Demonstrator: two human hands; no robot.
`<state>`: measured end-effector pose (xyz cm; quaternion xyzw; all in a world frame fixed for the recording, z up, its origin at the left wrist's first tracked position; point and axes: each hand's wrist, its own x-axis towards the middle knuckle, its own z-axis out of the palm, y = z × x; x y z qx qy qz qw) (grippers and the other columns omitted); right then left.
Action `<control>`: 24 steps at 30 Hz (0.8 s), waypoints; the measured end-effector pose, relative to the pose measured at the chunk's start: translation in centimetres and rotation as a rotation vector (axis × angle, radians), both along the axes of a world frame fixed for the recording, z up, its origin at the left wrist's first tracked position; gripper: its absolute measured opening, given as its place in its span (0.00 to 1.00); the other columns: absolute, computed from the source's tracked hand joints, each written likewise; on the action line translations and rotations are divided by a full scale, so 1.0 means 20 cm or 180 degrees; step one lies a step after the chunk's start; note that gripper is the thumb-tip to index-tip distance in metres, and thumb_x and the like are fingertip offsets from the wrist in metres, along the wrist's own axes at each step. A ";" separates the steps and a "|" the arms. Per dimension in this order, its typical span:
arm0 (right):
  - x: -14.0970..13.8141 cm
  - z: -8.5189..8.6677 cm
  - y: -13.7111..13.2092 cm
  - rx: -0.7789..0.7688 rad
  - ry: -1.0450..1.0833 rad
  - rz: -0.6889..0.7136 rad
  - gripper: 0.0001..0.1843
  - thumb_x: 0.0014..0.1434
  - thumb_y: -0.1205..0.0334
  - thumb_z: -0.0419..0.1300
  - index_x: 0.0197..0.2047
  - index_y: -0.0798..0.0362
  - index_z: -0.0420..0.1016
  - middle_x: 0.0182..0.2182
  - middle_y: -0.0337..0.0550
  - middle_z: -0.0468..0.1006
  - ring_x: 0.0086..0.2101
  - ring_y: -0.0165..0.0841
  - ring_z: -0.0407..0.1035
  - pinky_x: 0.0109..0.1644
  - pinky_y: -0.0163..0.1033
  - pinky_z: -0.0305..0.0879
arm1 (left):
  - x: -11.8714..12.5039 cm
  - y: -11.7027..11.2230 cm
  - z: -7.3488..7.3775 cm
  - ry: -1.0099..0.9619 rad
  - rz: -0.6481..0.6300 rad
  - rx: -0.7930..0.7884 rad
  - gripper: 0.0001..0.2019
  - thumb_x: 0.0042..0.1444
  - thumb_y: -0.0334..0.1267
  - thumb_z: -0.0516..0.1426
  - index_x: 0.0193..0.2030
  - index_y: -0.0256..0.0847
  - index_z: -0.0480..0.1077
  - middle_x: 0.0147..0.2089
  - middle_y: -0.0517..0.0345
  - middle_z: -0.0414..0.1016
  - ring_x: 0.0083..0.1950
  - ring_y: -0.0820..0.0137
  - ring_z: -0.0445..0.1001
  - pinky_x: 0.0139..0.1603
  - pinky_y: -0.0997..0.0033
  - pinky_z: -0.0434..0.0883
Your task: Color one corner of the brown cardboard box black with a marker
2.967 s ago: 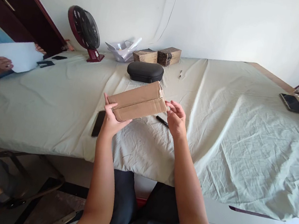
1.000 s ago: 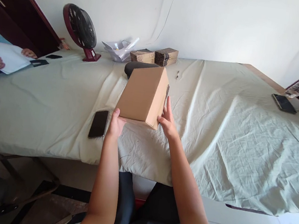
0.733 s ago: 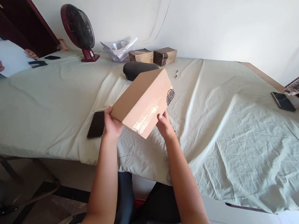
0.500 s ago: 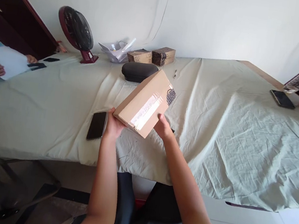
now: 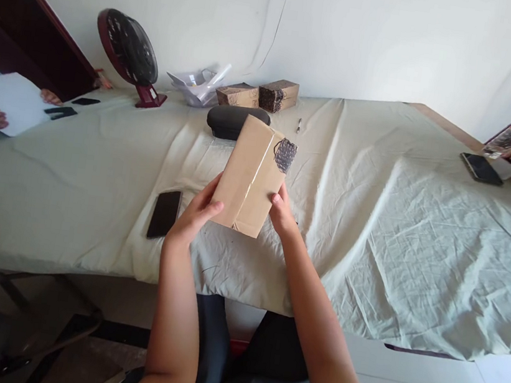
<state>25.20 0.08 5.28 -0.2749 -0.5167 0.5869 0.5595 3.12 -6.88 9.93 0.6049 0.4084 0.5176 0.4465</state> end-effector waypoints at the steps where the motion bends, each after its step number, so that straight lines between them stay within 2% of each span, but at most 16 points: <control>1: 0.00 0.01 0.00 0.0056 0.0024 -0.0036 0.56 0.47 0.18 0.66 0.71 0.41 0.67 0.68 0.51 0.76 0.68 0.54 0.70 0.64 0.59 0.75 | 0.00 0.00 0.00 -0.0054 0.0058 -0.0020 0.39 0.62 0.60 0.65 0.77 0.53 0.64 0.82 0.54 0.60 0.85 0.51 0.55 0.85 0.44 0.52; 4: 0.01 0.03 0.01 0.0062 0.0234 -0.0054 0.51 0.51 0.27 0.70 0.71 0.39 0.67 0.72 0.48 0.73 0.67 0.51 0.72 0.64 0.58 0.76 | -0.02 0.01 -0.01 -0.0507 0.0281 0.0051 0.33 0.64 0.58 0.63 0.73 0.50 0.71 0.77 0.53 0.71 0.82 0.51 0.62 0.83 0.45 0.58; 7: 0.03 0.05 0.00 -0.0218 0.0402 -0.0014 0.44 0.51 0.33 0.72 0.66 0.42 0.73 0.66 0.47 0.79 0.64 0.51 0.75 0.63 0.57 0.77 | -0.05 0.03 -0.05 -0.0847 0.0686 -0.0053 0.33 0.61 0.60 0.65 0.69 0.50 0.75 0.73 0.54 0.76 0.79 0.51 0.66 0.80 0.45 0.65; 9: 0.04 0.04 -0.02 -0.0510 0.0428 -0.0050 0.45 0.46 0.33 0.74 0.63 0.44 0.74 0.59 0.48 0.84 0.61 0.54 0.77 0.60 0.58 0.79 | -0.07 0.05 -0.08 -0.0846 0.0882 -0.0209 0.35 0.58 0.62 0.67 0.69 0.51 0.76 0.72 0.53 0.77 0.78 0.49 0.69 0.76 0.45 0.71; 12: 0.05 0.04 -0.03 -0.0774 0.0401 -0.0058 0.46 0.42 0.36 0.75 0.62 0.45 0.74 0.55 0.48 0.86 0.57 0.55 0.80 0.57 0.58 0.81 | -0.07 0.07 -0.10 -0.0615 0.0945 -0.0143 0.36 0.62 0.65 0.63 0.73 0.53 0.71 0.73 0.54 0.76 0.76 0.51 0.71 0.72 0.47 0.76; 15: 0.04 0.04 -0.04 -0.0846 0.0366 0.0012 0.44 0.43 0.40 0.73 0.62 0.45 0.74 0.54 0.47 0.86 0.55 0.55 0.81 0.56 0.58 0.81 | -0.06 0.08 -0.09 -0.0186 0.1018 0.0221 0.34 0.67 0.63 0.59 0.75 0.53 0.69 0.74 0.54 0.74 0.78 0.54 0.69 0.78 0.47 0.68; 17: 0.04 0.03 -0.04 -0.0813 0.0233 -0.0016 0.42 0.45 0.41 0.71 0.62 0.45 0.74 0.54 0.46 0.86 0.55 0.55 0.80 0.56 0.58 0.81 | -0.05 0.07 -0.07 0.0138 0.0970 0.0443 0.34 0.68 0.63 0.58 0.75 0.50 0.69 0.78 0.52 0.69 0.81 0.53 0.63 0.82 0.46 0.61; 21: 0.05 -0.02 -0.01 -0.0285 -0.0269 -0.0164 0.40 0.50 0.42 0.71 0.65 0.40 0.73 0.56 0.42 0.84 0.62 0.52 0.75 0.64 0.56 0.77 | -0.03 0.05 -0.04 0.0748 0.0666 0.0428 0.50 0.58 0.58 0.69 0.82 0.49 0.54 0.86 0.47 0.50 0.86 0.49 0.49 0.86 0.43 0.50; 22: 0.06 -0.03 0.00 -0.0142 -0.0360 -0.0179 0.41 0.50 0.43 0.72 0.66 0.39 0.72 0.57 0.42 0.84 0.64 0.51 0.73 0.67 0.55 0.74 | -0.03 0.05 -0.04 0.0823 0.0613 0.0360 0.53 0.56 0.55 0.71 0.83 0.49 0.50 0.86 0.46 0.48 0.86 0.48 0.49 0.85 0.42 0.50; 24: 0.07 -0.06 0.02 0.0031 -0.0454 -0.0186 0.42 0.49 0.43 0.73 0.66 0.41 0.73 0.58 0.43 0.84 0.65 0.51 0.71 0.71 0.56 0.69 | -0.02 0.06 -0.05 0.0883 0.0511 0.0273 0.53 0.58 0.48 0.70 0.84 0.50 0.46 0.86 0.47 0.47 0.86 0.50 0.50 0.85 0.44 0.53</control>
